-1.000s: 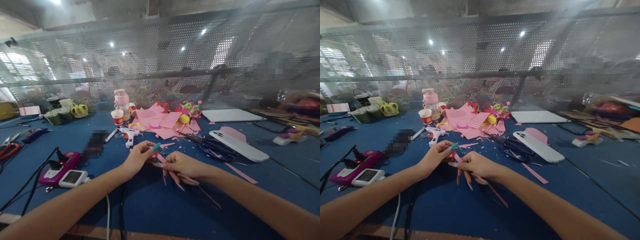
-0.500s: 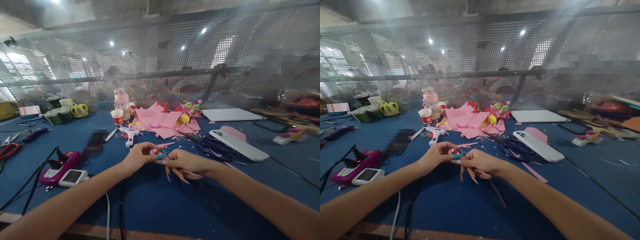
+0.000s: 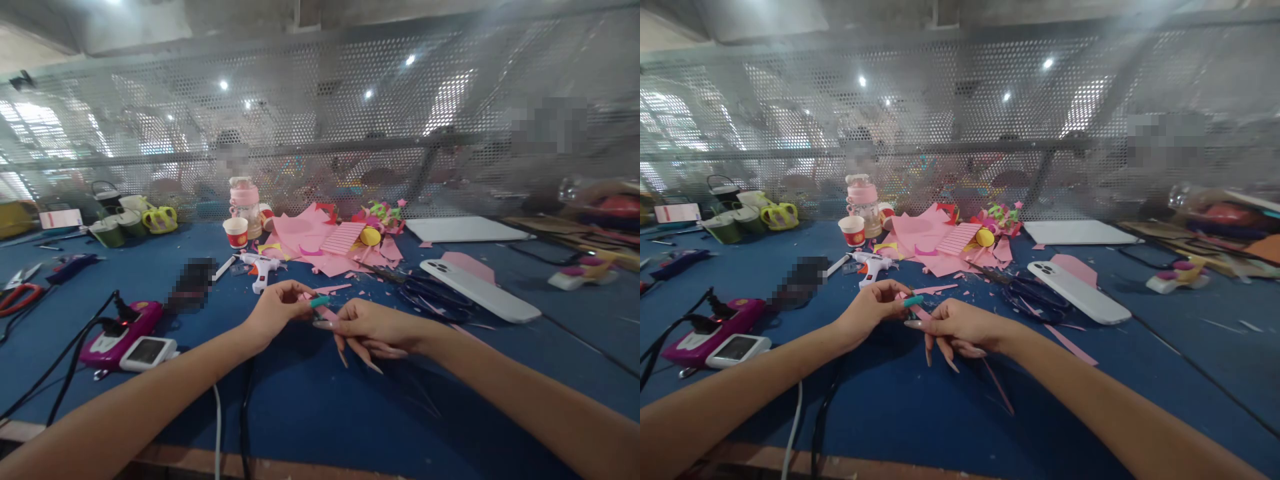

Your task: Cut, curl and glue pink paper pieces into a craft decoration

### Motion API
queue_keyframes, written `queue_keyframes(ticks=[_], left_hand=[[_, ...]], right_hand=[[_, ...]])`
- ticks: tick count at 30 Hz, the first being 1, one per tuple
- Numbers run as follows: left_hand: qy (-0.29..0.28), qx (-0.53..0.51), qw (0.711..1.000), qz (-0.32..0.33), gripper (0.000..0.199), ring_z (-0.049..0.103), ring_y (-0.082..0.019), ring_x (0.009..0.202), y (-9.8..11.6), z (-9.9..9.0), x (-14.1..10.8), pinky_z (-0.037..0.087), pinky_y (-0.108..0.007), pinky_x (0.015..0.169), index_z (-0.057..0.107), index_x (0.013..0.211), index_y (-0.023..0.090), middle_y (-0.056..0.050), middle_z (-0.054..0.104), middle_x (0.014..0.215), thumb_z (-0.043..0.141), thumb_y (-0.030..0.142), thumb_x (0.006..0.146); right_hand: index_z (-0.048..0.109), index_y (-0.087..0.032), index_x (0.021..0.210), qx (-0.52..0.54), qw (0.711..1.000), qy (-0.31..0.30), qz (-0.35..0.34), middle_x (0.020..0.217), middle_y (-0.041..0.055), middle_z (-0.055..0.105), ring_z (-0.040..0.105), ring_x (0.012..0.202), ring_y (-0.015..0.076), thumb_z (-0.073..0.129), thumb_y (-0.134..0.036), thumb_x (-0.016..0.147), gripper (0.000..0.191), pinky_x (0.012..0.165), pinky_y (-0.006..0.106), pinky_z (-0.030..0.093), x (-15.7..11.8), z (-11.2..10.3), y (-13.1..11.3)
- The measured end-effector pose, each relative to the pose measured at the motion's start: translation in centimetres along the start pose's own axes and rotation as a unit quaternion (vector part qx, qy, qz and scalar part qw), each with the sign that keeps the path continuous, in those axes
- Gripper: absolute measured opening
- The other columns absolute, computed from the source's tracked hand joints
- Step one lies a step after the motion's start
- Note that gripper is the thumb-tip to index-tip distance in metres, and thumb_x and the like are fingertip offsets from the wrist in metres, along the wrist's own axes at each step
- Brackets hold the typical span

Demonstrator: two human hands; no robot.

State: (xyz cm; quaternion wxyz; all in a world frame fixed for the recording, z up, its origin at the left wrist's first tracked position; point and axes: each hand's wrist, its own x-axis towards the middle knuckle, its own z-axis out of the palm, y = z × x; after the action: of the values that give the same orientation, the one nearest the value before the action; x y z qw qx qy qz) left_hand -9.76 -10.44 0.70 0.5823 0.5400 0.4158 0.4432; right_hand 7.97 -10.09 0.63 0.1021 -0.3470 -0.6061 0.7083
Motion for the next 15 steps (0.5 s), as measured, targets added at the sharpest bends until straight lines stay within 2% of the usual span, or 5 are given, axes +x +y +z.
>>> queue_keyframes(ticks=[9, 15], left_hand=[[0.041, 0.029, 0.998, 0.046, 0.018, 0.050, -0.007, 0.048, 0.16, 0.12, -0.01, 0.042, -0.020, 0.051, 0.061, 0.066, 0.013, 0.003, 0.059, 0.054, 0.069, 0.027, 0.057], [0.057, 0.065, 0.993, 0.075, 0.014, 0.051, -0.008, 0.046, 0.18, 0.29, -0.20, 0.043, -0.021, 0.049, 0.059, 0.064, 0.014, 0.002, 0.060, 0.055, 0.067, 0.025, 0.059]], right_hand=[[0.057, -0.008, 0.053, -0.010, 0.999, -0.026, 0.021, 0.039, 0.0011, 0.059, 0.030, 0.016, 0.0007, 0.055, -0.045, 0.072, 0.041, 0.019, 0.012, 0.021, -0.37, 0.40, -0.65], [0.062, -0.007, 0.059, -0.070, 0.995, -0.071, 0.006, 0.044, 0.0043, 0.062, 0.045, 0.025, 0.0044, 0.050, -0.046, 0.076, 0.044, 0.026, 0.013, 0.031, -0.75, 0.59, -0.91]])
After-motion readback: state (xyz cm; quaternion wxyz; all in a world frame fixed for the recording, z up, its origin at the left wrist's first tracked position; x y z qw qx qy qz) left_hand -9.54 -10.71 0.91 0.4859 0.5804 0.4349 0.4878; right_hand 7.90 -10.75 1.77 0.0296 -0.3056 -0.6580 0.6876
